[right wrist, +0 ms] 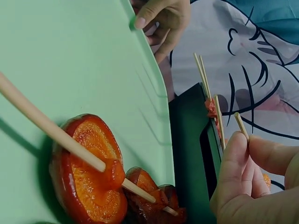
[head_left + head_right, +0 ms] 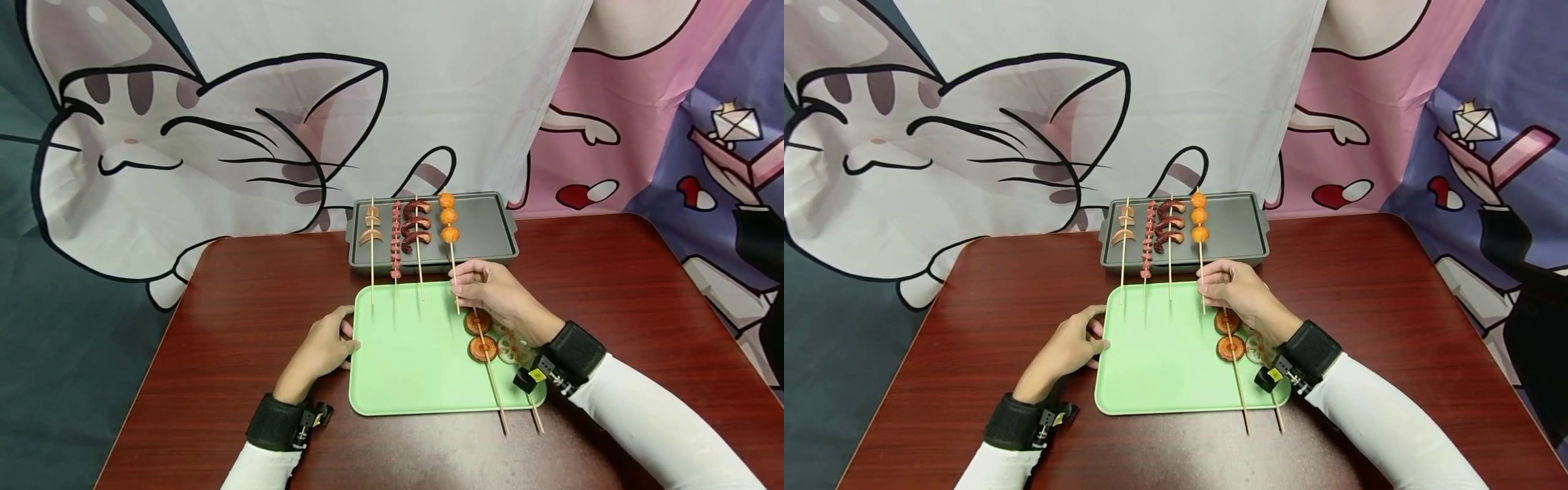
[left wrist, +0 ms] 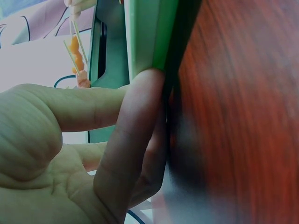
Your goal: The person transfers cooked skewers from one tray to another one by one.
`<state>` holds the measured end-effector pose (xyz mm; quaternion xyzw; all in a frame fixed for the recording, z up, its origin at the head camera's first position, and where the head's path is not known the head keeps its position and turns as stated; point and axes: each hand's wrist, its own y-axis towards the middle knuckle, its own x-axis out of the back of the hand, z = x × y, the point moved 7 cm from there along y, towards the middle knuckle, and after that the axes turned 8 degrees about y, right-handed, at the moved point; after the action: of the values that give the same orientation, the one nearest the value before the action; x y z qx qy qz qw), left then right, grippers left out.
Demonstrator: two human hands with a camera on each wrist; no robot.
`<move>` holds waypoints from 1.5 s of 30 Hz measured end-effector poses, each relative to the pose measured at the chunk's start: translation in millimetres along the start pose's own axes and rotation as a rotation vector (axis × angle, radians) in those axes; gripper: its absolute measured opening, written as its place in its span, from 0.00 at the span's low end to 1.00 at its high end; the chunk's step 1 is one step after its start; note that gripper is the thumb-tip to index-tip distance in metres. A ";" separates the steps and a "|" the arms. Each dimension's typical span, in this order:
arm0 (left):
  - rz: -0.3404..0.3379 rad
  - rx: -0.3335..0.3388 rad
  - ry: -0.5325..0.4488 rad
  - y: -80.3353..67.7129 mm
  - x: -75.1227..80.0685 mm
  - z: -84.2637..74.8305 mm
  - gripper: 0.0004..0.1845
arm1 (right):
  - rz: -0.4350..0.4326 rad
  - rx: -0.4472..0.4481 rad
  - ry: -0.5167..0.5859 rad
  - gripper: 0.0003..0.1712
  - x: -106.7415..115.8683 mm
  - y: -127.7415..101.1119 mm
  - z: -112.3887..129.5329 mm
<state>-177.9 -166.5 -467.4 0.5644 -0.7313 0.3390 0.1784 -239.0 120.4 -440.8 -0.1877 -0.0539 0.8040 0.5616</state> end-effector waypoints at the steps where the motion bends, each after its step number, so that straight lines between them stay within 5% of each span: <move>1: 0.000 0.001 0.000 -0.1 -0.1 0.2 0.34 | 0.004 0.004 -0.015 0.20 -0.4 -1.2 0.5; 19: 0.008 0.008 -0.010 -0.2 -1.9 0.4 0.34 | 0.027 0.011 -0.243 0.17 -4.1 -30.8 -3.6; 45: 0.001 0.008 0.001 -0.3 0.1 -0.9 0.35 | 0.143 0.056 -0.269 0.17 -18.6 -63.1 -9.7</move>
<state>-177.8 -166.0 -466.6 0.5644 -0.7301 0.3424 0.1764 -174.2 124.9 -426.6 -0.0659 -0.0929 0.8611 0.4955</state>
